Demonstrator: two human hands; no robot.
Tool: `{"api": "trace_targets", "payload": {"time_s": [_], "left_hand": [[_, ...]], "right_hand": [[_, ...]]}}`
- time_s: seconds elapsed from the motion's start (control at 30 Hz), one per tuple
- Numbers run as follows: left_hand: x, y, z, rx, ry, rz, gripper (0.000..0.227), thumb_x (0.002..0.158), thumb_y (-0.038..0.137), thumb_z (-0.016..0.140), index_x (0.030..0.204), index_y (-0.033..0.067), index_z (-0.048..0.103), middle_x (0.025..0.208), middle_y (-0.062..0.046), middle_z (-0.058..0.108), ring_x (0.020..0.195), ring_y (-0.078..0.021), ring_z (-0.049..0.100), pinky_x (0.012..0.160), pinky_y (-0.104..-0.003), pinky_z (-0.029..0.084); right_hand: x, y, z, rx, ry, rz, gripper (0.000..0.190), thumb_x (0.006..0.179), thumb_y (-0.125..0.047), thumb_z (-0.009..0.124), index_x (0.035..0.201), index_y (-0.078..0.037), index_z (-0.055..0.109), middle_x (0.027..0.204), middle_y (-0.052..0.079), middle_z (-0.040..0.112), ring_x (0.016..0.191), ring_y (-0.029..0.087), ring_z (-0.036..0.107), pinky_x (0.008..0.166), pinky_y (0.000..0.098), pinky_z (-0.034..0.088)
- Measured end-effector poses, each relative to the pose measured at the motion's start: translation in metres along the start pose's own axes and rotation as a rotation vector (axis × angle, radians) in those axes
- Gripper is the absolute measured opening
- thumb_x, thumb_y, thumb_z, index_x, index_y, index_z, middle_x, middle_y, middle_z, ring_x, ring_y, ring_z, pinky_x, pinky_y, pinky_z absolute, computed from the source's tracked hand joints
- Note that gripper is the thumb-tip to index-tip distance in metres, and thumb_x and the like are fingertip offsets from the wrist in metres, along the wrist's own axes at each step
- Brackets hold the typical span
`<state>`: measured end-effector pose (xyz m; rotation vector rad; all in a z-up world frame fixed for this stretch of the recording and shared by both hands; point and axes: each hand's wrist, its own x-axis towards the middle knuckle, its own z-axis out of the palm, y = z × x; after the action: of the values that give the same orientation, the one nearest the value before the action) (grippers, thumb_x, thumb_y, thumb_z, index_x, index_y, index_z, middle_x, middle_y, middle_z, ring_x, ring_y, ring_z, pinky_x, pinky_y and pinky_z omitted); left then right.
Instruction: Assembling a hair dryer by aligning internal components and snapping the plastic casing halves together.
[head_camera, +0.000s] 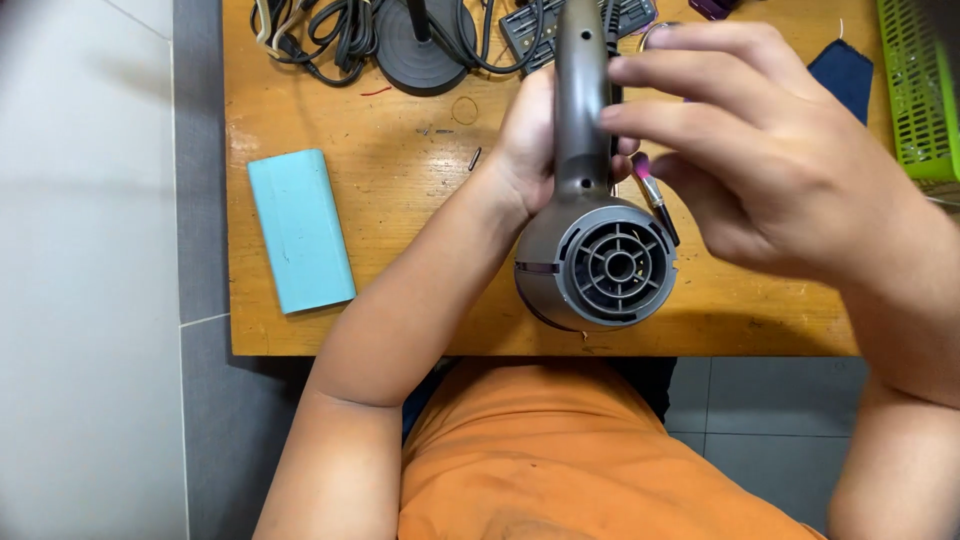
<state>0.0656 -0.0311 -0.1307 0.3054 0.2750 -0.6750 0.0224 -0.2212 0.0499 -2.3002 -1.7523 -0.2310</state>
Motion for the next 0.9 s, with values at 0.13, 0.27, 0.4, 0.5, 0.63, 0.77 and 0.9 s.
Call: {"api": "trace_targets", "payload": {"time_s": [0.13, 0.27, 0.4, 0.5, 0.63, 0.77, 0.9], "left_hand": [[-0.014, 0.005, 0.008, -0.005, -0.026, 0.047, 0.049, 0.11, 0.04, 0.045, 0.142, 0.0065, 0.061, 0.094, -0.02, 0.069, 0.07, -0.0319, 0.068, 0.055, -0.043, 0.058], [-0.015, 0.002, 0.001, -0.089, -0.041, 0.163, 0.04, 0.108, 0.04, 0.051, 0.131, 0.0113, 0.065, 0.095, -0.013, 0.068, 0.073, -0.0295, 0.067, 0.059, -0.045, 0.057], [-0.028, -0.007, 0.006, -0.175, -0.04, 0.216, 0.041, 0.11, 0.044, 0.052, 0.134, 0.0149, 0.068, 0.101, -0.013, 0.066, 0.08, -0.0296, 0.064, 0.066, -0.045, 0.055], [-0.04, -0.016, 0.019, -0.183, -0.076, 0.392, 0.048, 0.119, 0.056, 0.055, 0.137, 0.0146, 0.068, 0.1, -0.014, 0.07, 0.081, -0.0287, 0.069, 0.071, -0.051, 0.061], [-0.045, -0.023, 0.031, -0.177, -0.012, 0.53, 0.051, 0.119, 0.056, 0.057, 0.138, 0.0119, 0.072, 0.102, -0.013, 0.074, 0.082, -0.0275, 0.073, 0.07, -0.048, 0.063], [-0.053, -0.029, 0.041, -0.184, 0.019, 0.528, 0.06, 0.112, 0.059, 0.061, 0.107, 0.0007, 0.077, 0.088, -0.017, 0.077, 0.072, -0.0298, 0.075, 0.069, -0.048, 0.067], [-0.058, -0.036, 0.033, -0.155, -0.141, 0.402, 0.076, 0.117, 0.069, 0.054, 0.125, -0.0034, 0.077, 0.095, -0.019, 0.08, 0.083, -0.0351, 0.082, 0.073, -0.05, 0.065]], "right_hand": [[-0.026, -0.061, 0.004, 0.332, 0.189, 0.28, 0.088, 0.098, -0.058, 0.071, 0.156, 0.007, 0.059, 0.166, 0.043, 0.06, 0.156, 0.058, 0.064, 0.131, 0.0669, 0.051], [-0.038, -0.093, 0.039, 0.3, 0.268, 0.434, 0.12, 0.084, -0.058, 0.109, 0.167, 0.0, 0.044, 0.172, 0.045, 0.054, 0.165, 0.056, 0.061, 0.141, 0.0615, 0.05], [-0.045, -0.098, 0.046, 0.432, 0.372, 0.456, 0.109, 0.091, -0.03, 0.109, 0.167, -0.001, 0.037, 0.168, 0.044, 0.054, 0.165, 0.055, 0.06, 0.143, 0.0633, 0.051], [-0.056, -0.102, 0.045, 0.43, 0.386, 0.527, 0.107, 0.087, -0.026, 0.108, 0.165, 0.002, 0.039, 0.165, 0.044, 0.055, 0.162, 0.057, 0.061, 0.142, 0.0639, 0.052], [-0.073, -0.098, 0.055, 0.427, 0.382, 0.452, 0.108, 0.09, -0.033, 0.108, 0.167, -0.008, 0.037, 0.168, 0.043, 0.052, 0.162, 0.054, 0.061, 0.14, 0.0619, 0.056], [-0.078, -0.099, 0.056, 0.512, 0.427, 0.487, 0.108, 0.087, -0.026, 0.106, 0.167, -0.013, 0.035, 0.17, 0.046, 0.049, 0.16, 0.051, 0.062, 0.14, 0.0573, 0.054], [-0.076, -0.103, 0.056, 0.501, 0.46, 0.507, 0.105, 0.087, -0.024, 0.103, 0.165, -0.012, 0.033, 0.168, 0.045, 0.048, 0.163, 0.05, 0.056, 0.142, 0.0598, 0.054]]}}
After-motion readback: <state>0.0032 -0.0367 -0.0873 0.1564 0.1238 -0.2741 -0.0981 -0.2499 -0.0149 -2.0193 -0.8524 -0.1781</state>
